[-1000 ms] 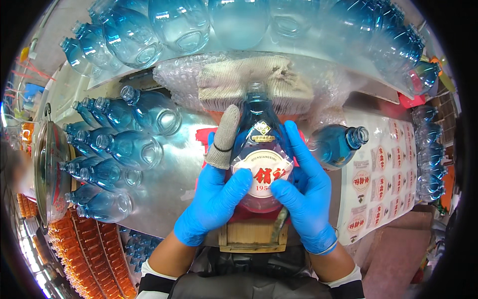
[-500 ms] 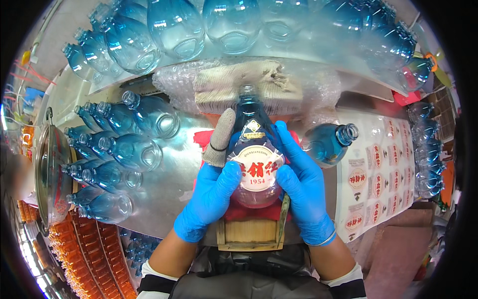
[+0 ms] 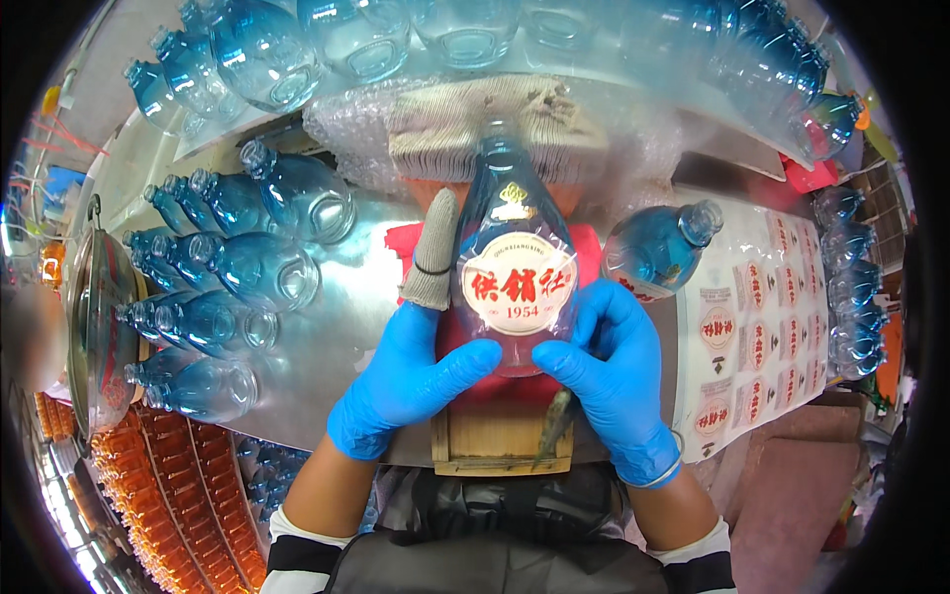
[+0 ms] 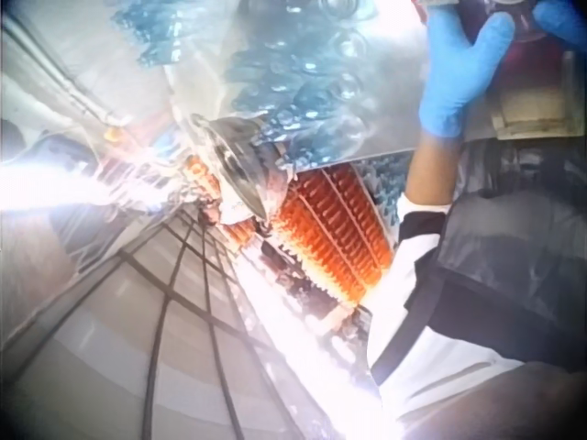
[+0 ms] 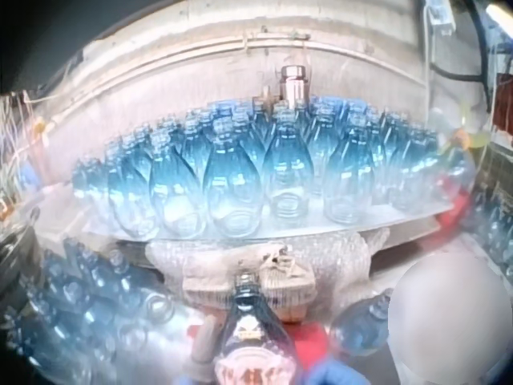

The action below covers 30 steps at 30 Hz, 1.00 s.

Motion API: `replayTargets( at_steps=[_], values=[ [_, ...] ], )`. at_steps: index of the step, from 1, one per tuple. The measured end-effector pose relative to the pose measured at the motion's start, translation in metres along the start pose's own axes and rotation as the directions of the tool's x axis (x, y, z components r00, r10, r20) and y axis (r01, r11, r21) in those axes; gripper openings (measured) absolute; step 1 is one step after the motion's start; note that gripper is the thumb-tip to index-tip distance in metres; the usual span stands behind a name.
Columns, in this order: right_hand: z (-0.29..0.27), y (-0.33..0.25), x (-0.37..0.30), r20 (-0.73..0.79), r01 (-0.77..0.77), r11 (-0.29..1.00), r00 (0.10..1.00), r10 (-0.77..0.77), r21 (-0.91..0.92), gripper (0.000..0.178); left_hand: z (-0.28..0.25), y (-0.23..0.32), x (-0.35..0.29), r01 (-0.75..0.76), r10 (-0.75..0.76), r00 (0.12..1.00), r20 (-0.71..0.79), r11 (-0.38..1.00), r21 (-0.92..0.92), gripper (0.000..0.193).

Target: The person applies circular labels to blue glass bottles using a green sponge to smooth them out. They repeatedly pick up bottles, apply labels, and wipe the surface to ensure adhesion. The person also briefly dips a bottle into a metal pot of liquid during the process.

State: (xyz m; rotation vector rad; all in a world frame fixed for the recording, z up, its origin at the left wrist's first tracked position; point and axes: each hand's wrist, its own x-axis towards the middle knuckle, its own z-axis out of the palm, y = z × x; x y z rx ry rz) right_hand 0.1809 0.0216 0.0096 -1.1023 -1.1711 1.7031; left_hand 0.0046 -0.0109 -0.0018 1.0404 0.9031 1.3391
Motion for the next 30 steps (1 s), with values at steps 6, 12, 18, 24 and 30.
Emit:
replayTargets(
  at_steps=[6,12,18,24,30],
  values=[
    [-0.003,0.000,0.010,0.081,0.027,0.996,0.996,-0.034,0.082,0.032,-0.005,-0.002,-0.001,-0.015,0.013,1.000,0.026,0.996,0.092,0.095],
    [-0.012,0.003,0.014,0.152,0.004,0.996,0.988,-0.017,0.085,0.024,-0.014,-0.002,0.004,-0.037,0.028,0.997,0.076,0.992,0.125,0.093],
    [-0.017,0.006,0.016,0.149,-0.021,0.995,0.989,0.006,0.098,0.015,-0.014,-0.005,0.009,-0.197,0.184,0.980,0.078,0.956,0.219,0.067],
    [-0.017,0.007,0.014,0.136,-0.010,0.993,0.991,-0.006,0.117,0.015,-0.024,-0.015,0.000,-0.033,0.033,0.999,0.010,0.999,0.015,0.063],
    [-0.010,0.005,0.014,0.088,0.033,0.999,0.996,-0.035,0.025,0.019,-0.014,-0.011,0.008,-0.233,0.220,0.971,0.095,0.958,0.165,0.078]
  ],
)
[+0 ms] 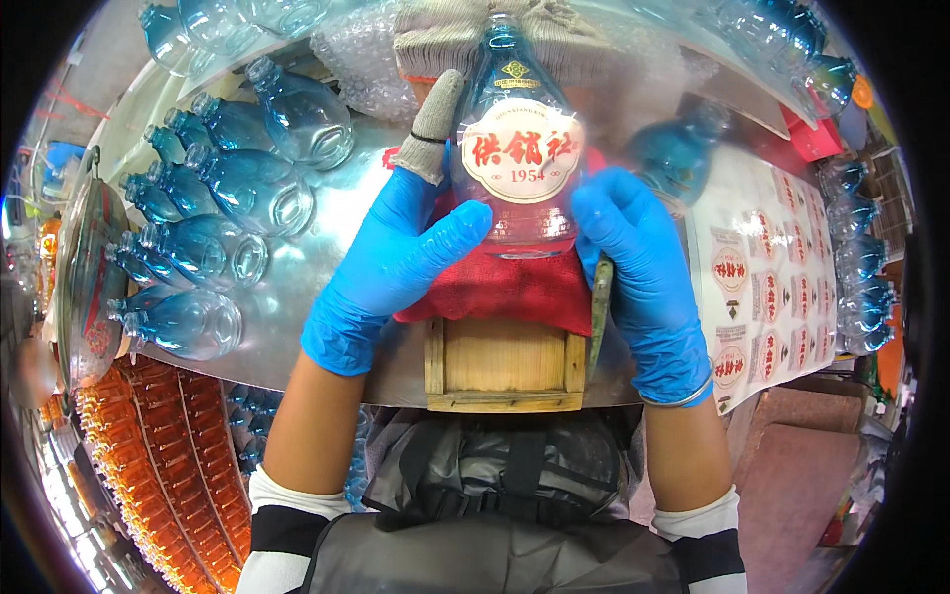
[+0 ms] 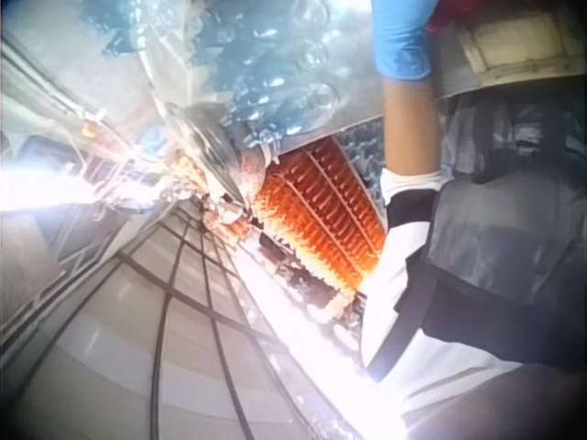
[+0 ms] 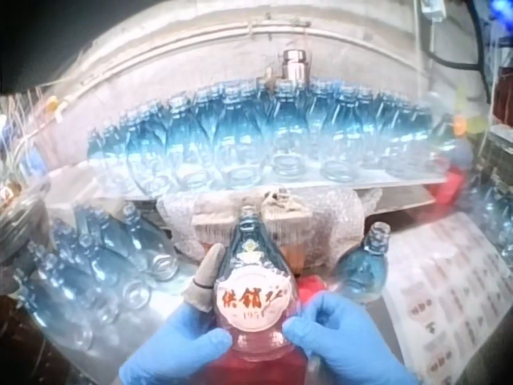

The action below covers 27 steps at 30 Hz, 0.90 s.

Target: The person applies circular labels to blue glass bottles using a green sponge to smooth them out. They repeatedly pick up bottles, apply labels, and wipe the surface to ensure adhesion. The person also briefly dips a bottle into a metal pot of liquid during the process.

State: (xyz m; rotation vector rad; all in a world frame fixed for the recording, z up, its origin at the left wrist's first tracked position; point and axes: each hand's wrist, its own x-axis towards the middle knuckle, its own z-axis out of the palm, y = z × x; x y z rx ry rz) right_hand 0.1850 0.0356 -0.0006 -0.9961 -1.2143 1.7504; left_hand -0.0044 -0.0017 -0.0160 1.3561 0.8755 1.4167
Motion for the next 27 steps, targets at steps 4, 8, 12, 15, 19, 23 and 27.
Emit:
replayTargets(
  at_steps=[4,8,12,15,19,23,27],
  values=[
    [0.000,0.000,0.001,-0.015,-0.026,0.999,1.000,0.026,0.027,0.020,0.006,0.003,0.000,0.057,-0.061,0.998,-0.028,0.991,-0.123,0.081],
    [0.001,0.003,0.000,-0.035,-0.025,0.998,0.999,0.027,0.064,0.018,0.006,0.002,0.000,0.053,-0.057,0.998,-0.032,0.992,-0.116,0.081],
    [-0.003,0.009,0.000,-0.081,0.013,0.996,0.997,-0.006,0.086,0.015,0.010,0.005,0.001,0.063,-0.065,0.997,-0.050,0.998,-0.026,0.083],
    [-0.006,0.015,-0.003,-0.282,-0.002,0.971,0.957,0.072,0.241,0.015,0.008,0.004,0.003,0.046,-0.046,0.998,-0.036,0.999,0.005,0.084],
    [0.008,-0.003,-0.025,-0.514,0.028,0.912,0.833,0.205,0.410,0.017,0.000,0.004,0.000,0.032,-0.032,0.999,0.002,0.999,0.024,0.086],
    [0.031,-0.010,-0.051,-0.474,0.197,0.980,0.864,-0.169,0.010,0.025,0.005,0.005,0.000,0.065,-0.065,0.998,-0.014,0.998,-0.017,0.087],
    [0.044,-0.005,-0.045,-0.403,0.270,0.931,0.845,-0.352,-0.247,0.019,0.011,0.008,-0.002,0.104,-0.106,0.993,-0.052,0.994,-0.041,0.087]
  ],
)
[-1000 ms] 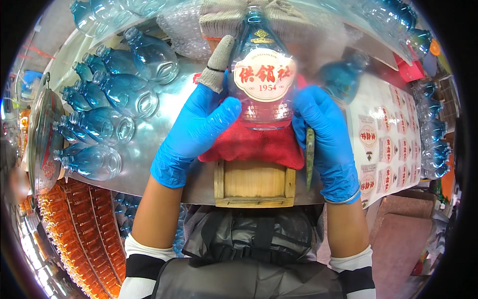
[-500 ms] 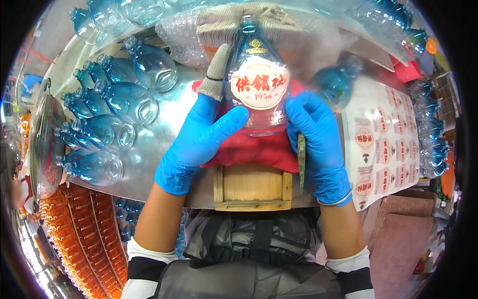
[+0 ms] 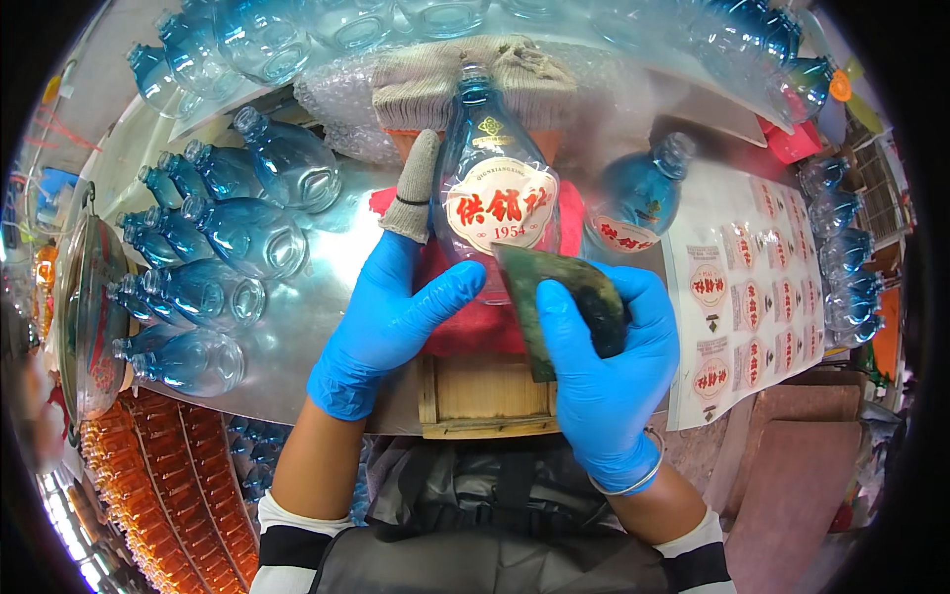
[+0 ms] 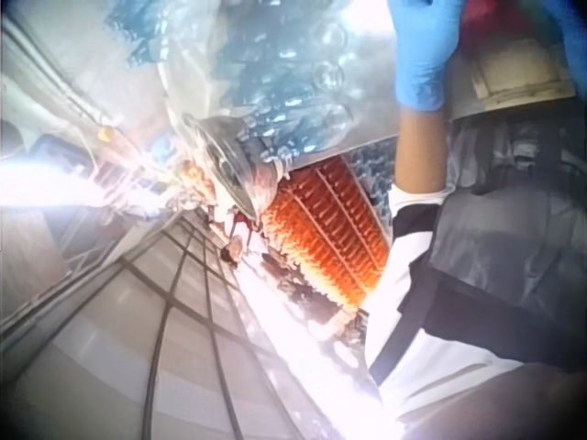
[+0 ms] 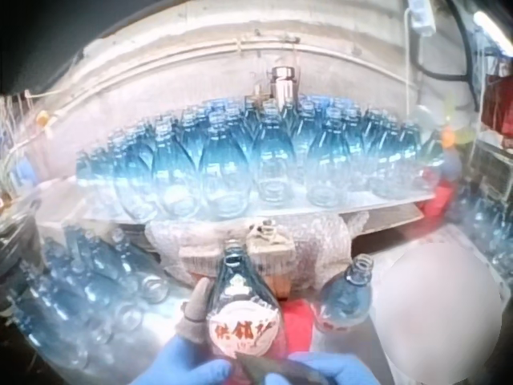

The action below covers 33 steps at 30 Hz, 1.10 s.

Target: The person applies circular labels to blue glass bottles using a green sponge to smooth them out. They repeatedly pick up bottles, apply labels, and wipe the surface to ensure adhesion. The person also briefly dips a bottle into a metal pot of liquid during the process.

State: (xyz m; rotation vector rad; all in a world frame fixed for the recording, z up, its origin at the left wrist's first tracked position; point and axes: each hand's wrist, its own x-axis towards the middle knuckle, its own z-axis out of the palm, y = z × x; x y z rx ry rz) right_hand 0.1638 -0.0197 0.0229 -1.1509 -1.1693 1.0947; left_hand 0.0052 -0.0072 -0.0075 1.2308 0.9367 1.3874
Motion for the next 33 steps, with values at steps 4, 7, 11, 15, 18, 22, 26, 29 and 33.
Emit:
replayTargets(
  at_steps=[4,7,11,15,18,22,26,29,33],
  values=[
    [-0.015,0.008,0.006,-0.059,-0.191,0.981,0.979,0.193,0.031,0.019,-0.002,0.003,-0.001,0.019,-0.019,1.000,-0.010,0.997,0.068,0.086],
    [-0.020,0.026,0.014,-0.134,-0.262,0.956,0.951,0.279,0.132,0.017,0.000,0.002,0.000,0.015,-0.015,1.000,-0.017,0.999,0.040,0.085],
    [-0.024,0.024,0.010,-0.111,0.224,0.918,0.956,-0.272,-0.327,0.018,-0.004,-0.002,-0.003,-0.043,0.044,0.999,-0.007,0.992,0.119,0.077],
    [-0.020,-0.012,-0.007,0.539,0.686,0.323,0.719,-0.440,-0.651,0.038,-0.010,0.000,-0.008,0.109,-0.106,0.994,-0.025,0.987,0.122,0.061],
    [-0.007,-0.010,-0.012,0.719,0.798,-0.030,0.526,-0.455,-0.602,0.047,-0.006,-0.004,-0.011,0.162,-0.165,0.983,-0.084,0.986,-0.045,0.059],
    [-0.002,-0.013,-0.014,0.742,0.835,0.005,0.491,-0.457,-0.550,0.045,-0.005,0.001,-0.002,0.056,-0.061,0.998,-0.029,0.989,-0.136,0.057],
    [-0.013,-0.021,-0.011,0.726,0.846,-0.011,0.451,-0.519,-0.534,0.046,-0.002,0.006,0.003,-0.007,0.006,0.998,-0.059,1.000,-0.020,0.054],
    [-0.019,-0.020,0.002,0.811,0.923,0.125,0.380,-0.445,-0.364,0.040,-0.016,-0.003,0.001,-0.053,0.054,0.999,0.000,0.982,0.179,0.071],
    [-0.037,-0.037,0.050,0.738,0.915,0.244,0.403,-0.541,-0.321,0.042,-0.020,0.009,-0.008,-0.214,0.196,0.977,0.086,0.898,0.385,0.101]
  ],
)
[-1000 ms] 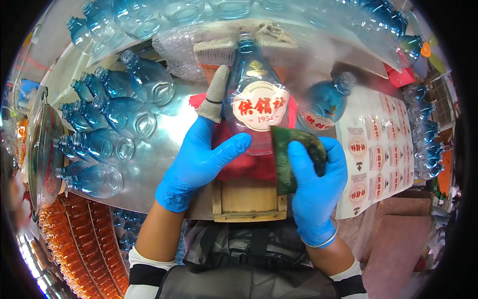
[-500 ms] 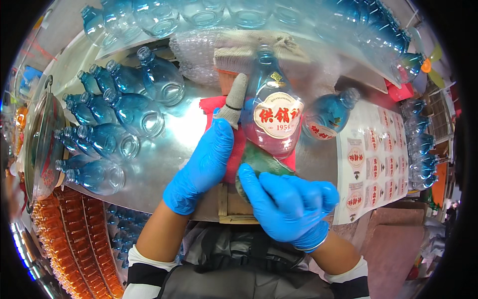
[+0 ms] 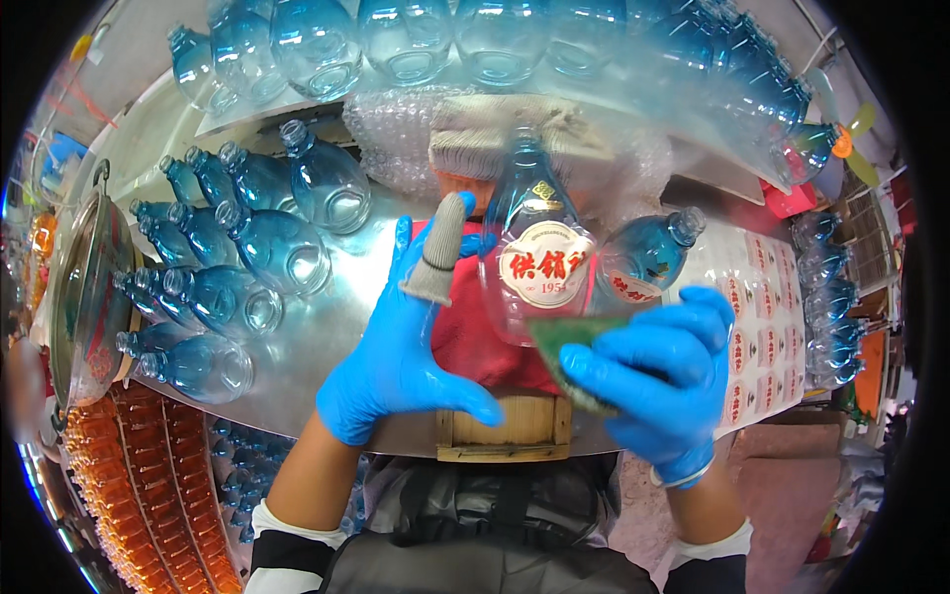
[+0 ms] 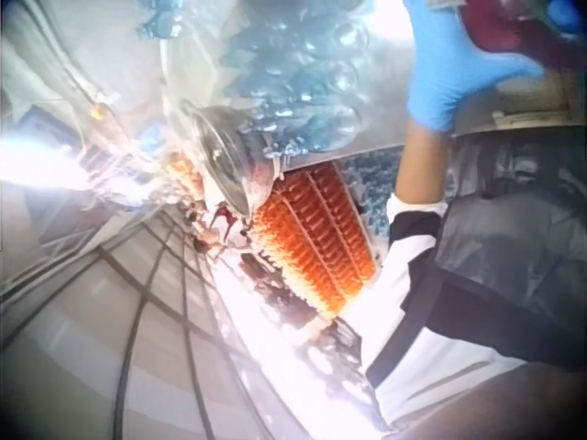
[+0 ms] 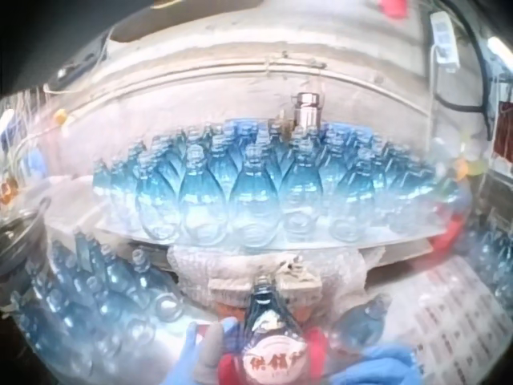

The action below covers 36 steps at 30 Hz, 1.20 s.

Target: The person applies circular labels to blue glass bottles using a green sponge to smooth them out. They repeatedly pick up bottles, apply labels, and wipe the surface to ensure adhesion. The person also briefly dips a bottle into a metal pot of liquid during the process.

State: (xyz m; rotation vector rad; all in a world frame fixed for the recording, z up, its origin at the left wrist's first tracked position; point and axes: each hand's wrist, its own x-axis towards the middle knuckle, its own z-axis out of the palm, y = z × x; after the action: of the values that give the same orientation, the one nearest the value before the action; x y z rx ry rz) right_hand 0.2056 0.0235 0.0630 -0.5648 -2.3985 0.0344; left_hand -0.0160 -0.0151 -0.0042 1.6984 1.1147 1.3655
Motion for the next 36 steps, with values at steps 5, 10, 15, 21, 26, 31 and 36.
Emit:
replayTargets(
  at_steps=[5,10,15,21,26,31,36],
  values=[
    [0.014,0.021,-0.024,0.058,0.139,0.981,0.987,-0.148,0.132,0.035,0.013,0.005,0.005,0.046,-0.015,0.997,-0.078,0.910,0.413,0.109],
    [0.009,0.037,-0.015,-0.024,0.083,0.951,0.997,-0.079,0.297,0.031,0.007,0.004,0.006,0.063,-0.045,0.998,-0.053,0.911,0.408,0.100],
    [0.027,0.061,-0.026,-0.023,0.084,0.840,0.996,-0.085,0.536,0.035,0.008,0.002,0.007,0.184,-0.180,0.981,-0.065,0.981,0.060,0.103],
    [0.022,0.054,-0.039,0.032,-0.134,0.749,0.988,0.150,0.649,0.032,0.009,0.002,0.019,0.248,-0.242,0.968,0.066,0.964,-0.096,0.123],
    [0.024,0.019,-0.022,0.322,-0.542,0.188,0.706,0.631,0.819,0.014,0.016,0.004,0.012,0.358,-0.348,0.932,0.100,0.844,-0.400,0.103],
    [0.049,0.006,-0.013,0.543,-0.742,-0.065,0.425,0.724,0.667,0.026,0.015,0.008,0.006,0.403,-0.401,0.911,0.094,0.816,-0.414,0.092],
    [0.049,0.015,-0.014,0.680,-0.687,-0.318,0.347,0.646,0.653,0.027,0.014,0.008,0.006,0.403,-0.408,0.908,0.092,0.796,-0.453,0.088]
  ],
)
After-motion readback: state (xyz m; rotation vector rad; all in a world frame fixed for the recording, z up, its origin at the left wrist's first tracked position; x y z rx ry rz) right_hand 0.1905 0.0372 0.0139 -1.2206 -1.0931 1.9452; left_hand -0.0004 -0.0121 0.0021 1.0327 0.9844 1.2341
